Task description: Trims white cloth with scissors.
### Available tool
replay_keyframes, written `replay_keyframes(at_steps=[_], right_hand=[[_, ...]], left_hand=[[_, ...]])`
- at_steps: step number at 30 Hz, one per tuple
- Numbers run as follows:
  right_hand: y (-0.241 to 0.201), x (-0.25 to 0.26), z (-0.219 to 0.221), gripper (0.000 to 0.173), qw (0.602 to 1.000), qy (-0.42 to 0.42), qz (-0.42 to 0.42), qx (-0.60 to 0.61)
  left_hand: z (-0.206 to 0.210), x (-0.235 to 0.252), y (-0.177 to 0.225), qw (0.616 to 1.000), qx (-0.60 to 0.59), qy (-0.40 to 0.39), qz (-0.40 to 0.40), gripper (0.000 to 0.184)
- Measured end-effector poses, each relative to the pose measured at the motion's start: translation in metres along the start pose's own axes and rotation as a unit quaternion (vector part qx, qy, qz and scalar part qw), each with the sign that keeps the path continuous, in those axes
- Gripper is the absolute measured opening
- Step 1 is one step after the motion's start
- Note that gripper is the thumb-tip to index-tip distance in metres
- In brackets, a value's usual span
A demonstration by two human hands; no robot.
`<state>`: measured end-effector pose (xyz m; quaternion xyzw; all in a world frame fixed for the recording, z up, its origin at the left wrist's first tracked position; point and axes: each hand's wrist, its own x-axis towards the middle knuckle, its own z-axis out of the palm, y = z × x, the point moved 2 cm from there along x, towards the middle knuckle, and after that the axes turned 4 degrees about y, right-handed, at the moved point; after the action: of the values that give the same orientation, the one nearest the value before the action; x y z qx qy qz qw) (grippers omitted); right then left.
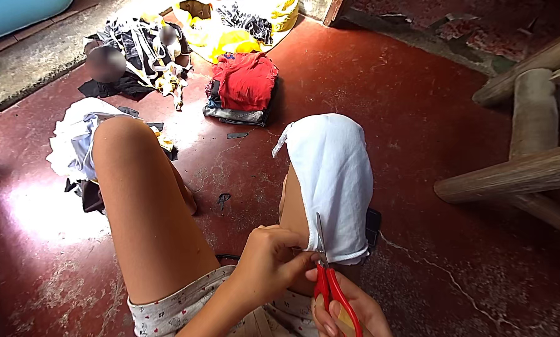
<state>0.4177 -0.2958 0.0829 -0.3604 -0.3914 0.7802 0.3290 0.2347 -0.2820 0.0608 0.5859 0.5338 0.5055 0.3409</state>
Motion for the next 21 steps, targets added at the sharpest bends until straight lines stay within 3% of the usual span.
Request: replay_keyframes(at_steps=[14, 21], right_hand=[[-0.008, -0.002, 0.009, 0.033, 0.998, 0.013, -0.007, -0.059], [-0.009, -0.002, 0.008, 0.032, 0.996, 0.018, -0.014, -0.081]], left_hand=[[-0.009, 0.007, 0.003, 0.999, 0.004, 0.013, -0.038, 0.019], [-0.012, 0.016, 0.011, 0.996, -0.059, 0.021, -0.068, 0.013]])
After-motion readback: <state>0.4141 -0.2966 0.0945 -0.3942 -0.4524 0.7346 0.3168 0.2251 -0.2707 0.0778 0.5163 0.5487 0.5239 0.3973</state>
